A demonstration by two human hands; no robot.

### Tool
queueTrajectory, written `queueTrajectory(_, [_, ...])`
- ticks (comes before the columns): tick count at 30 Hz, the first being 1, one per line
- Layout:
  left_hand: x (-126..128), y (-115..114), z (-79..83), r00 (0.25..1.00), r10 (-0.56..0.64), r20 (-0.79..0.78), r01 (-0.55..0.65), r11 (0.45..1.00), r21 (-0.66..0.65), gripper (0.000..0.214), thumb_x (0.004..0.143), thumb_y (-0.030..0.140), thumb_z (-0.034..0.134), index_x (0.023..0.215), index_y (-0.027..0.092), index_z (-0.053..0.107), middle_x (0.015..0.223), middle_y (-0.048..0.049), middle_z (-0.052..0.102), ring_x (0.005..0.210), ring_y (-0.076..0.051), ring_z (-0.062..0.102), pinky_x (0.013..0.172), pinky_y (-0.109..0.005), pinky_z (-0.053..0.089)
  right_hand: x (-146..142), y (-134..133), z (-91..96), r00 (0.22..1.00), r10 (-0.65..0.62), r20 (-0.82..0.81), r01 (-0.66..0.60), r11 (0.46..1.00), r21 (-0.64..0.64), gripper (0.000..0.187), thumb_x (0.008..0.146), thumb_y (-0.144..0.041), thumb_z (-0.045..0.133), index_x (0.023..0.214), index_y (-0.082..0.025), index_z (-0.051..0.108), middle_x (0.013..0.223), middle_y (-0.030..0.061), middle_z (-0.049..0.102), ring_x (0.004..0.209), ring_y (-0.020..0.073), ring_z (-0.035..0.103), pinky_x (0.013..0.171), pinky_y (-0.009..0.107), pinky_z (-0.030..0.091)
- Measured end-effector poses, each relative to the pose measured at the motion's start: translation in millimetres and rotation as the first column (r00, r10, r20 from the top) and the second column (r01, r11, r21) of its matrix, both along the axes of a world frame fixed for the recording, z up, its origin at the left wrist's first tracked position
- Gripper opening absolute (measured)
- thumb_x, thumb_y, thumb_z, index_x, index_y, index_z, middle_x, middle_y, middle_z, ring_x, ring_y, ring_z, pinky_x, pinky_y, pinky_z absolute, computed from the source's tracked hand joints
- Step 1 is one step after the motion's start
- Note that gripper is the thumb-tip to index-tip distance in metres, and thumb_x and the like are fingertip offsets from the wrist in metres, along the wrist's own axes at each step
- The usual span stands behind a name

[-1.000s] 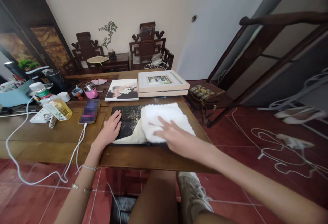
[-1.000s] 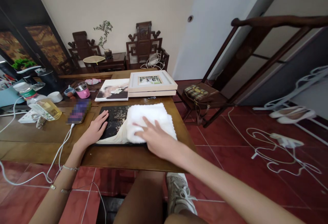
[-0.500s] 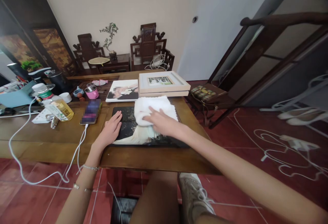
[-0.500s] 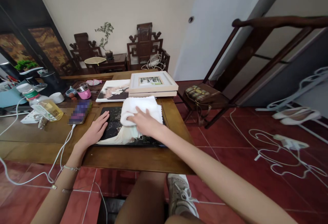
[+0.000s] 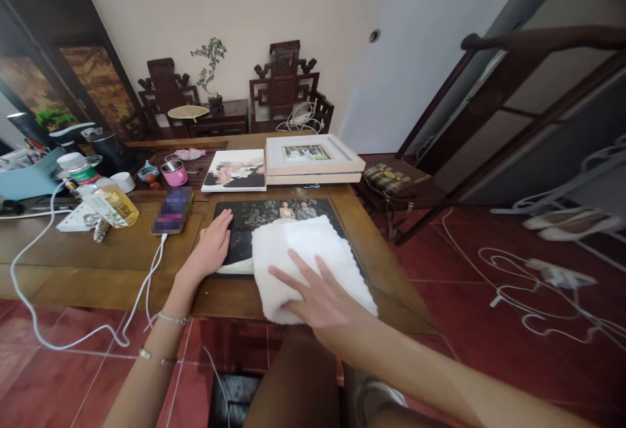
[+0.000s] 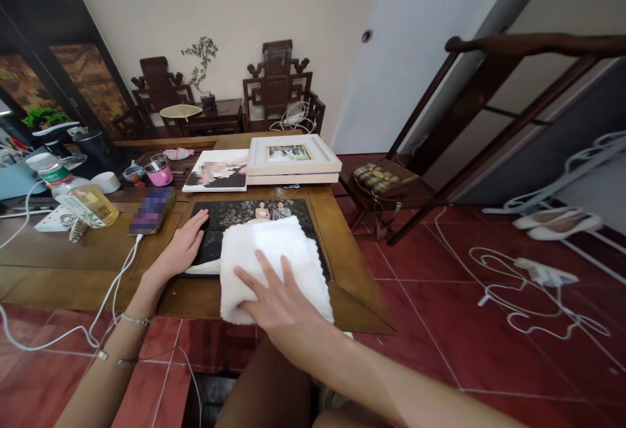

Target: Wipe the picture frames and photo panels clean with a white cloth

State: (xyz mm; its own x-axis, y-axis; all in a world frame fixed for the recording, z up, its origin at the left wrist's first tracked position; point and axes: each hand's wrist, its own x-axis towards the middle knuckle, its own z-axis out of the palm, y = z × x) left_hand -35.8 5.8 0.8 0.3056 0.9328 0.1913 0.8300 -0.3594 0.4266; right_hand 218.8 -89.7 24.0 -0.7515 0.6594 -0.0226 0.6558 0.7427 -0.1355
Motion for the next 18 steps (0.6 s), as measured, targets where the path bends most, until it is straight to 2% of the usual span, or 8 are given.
queueTrajectory(3, [-0.4, 0.2, -0.6, 1.0, -0.005, -0.006, 0.005, 1.0, -0.006, 0.046, 0.094, 0.026, 0.026, 0.138, 0.017, 0.037, 0.151, -0.0131, 0.032, 0.14, -0.023, 0.028, 0.109, -0.051, 0.028, -0.7, 15.1, 6.8, 1.0, 0.005, -0.011, -0.005, 1.0, -0.016, 0.054, 0.075, 0.004, 0.038, 0.113, -0.024, 0.064, 0.151, 0.0053, 0.031, 0.139, 0.0397, 0.014, 0.101, 0.071, 0.022])
queueTrajectory(6, [-0.7, 0.3, -1.1, 1.0, -0.004, -0.011, 0.004, 1.0, 0.001, 0.047, 0.094, 0.026, 0.025, 0.139, 0.015, 0.037, 0.151, -0.0138, 0.031, 0.14, -0.023, 0.027, 0.11, -0.05, 0.027, -6.0, 54.2, 14.8, 0.999, -0.038, -0.029, 0.038, 0.999, 0.0, 0.067, 0.067, 0.009, 0.036, 0.122, -0.021, 0.057, 0.151, 0.0065, 0.032, 0.14, 0.0371, 0.015, 0.101, 0.068, 0.026])
queueTrajectory(9, [-0.5, -0.1, -0.2, 1.0, -0.002, -0.007, 0.002, 1.0, -0.003, 0.047, 0.094, 0.026, 0.026, 0.139, 0.017, 0.037, 0.151, -0.0132, 0.032, 0.14, -0.022, 0.028, 0.11, -0.051, 0.027, -13.8, 98.5, 16.7, 0.996, -0.081, -0.029, 0.082, 0.996, 0.045, 0.07, 0.063, 0.01, 0.037, 0.124, -0.019, 0.055, 0.15, 0.0072, 0.033, 0.139, 0.037, 0.016, 0.099, 0.067, 0.029])
queueTrajectory(12, [-0.6, -0.2, 0.4, 1.0, 0.001, 0.0, -0.001, 1.0, -0.014, 0.046, 0.094, 0.026, 0.026, 0.139, 0.019, 0.036, 0.151, -0.0122, 0.032, 0.14, -0.023, 0.028, 0.109, -0.052, 0.027, -18.2, 121.4, 14.2, 0.993, -0.113, -0.03, 0.116, 0.989, 0.094, 0.068, 0.064, 0.01, 0.037, 0.124, -0.018, 0.055, 0.15, 0.0076, 0.034, 0.138, 0.0379, 0.018, 0.098, 0.068, 0.03])
queueTrajectory(15, [-1.4, 0.6, -1.2, 1.0, -0.007, 0.002, 0.007, 1.0, -0.007, 0.047, 0.095, 0.026, 0.026, 0.14, 0.019, 0.036, 0.151, -0.0121, 0.032, 0.14, -0.023, 0.028, 0.109, -0.052, 0.027, -17.0, 107.2, 10.4, 0.993, -0.112, -0.025, 0.114, 0.989, 0.096, 0.068, 0.066, 0.011, 0.036, 0.126, -0.017, 0.055, 0.15, 0.0095, 0.033, 0.138, 0.0393, 0.017, 0.098, 0.069, 0.028])
queueTrajectory(18, [-1.6, 1.1, -2.7, 1.0, -0.004, -0.005, 0.004, 1.0, 0.004, 0.047, 0.095, 0.027, 0.026, 0.14, 0.019, 0.036, 0.151, -0.012, 0.032, 0.14, -0.023, 0.028, 0.11, -0.052, 0.027, -15.5, 65.2, 7.1, 0.998, -0.064, -0.029, 0.066, 0.995, 0.081, 0.066, 0.07, 0.009, 0.036, 0.126, -0.02, 0.055, 0.151, 0.0107, 0.03, 0.139, 0.0391, 0.014, 0.099, 0.071, 0.023])
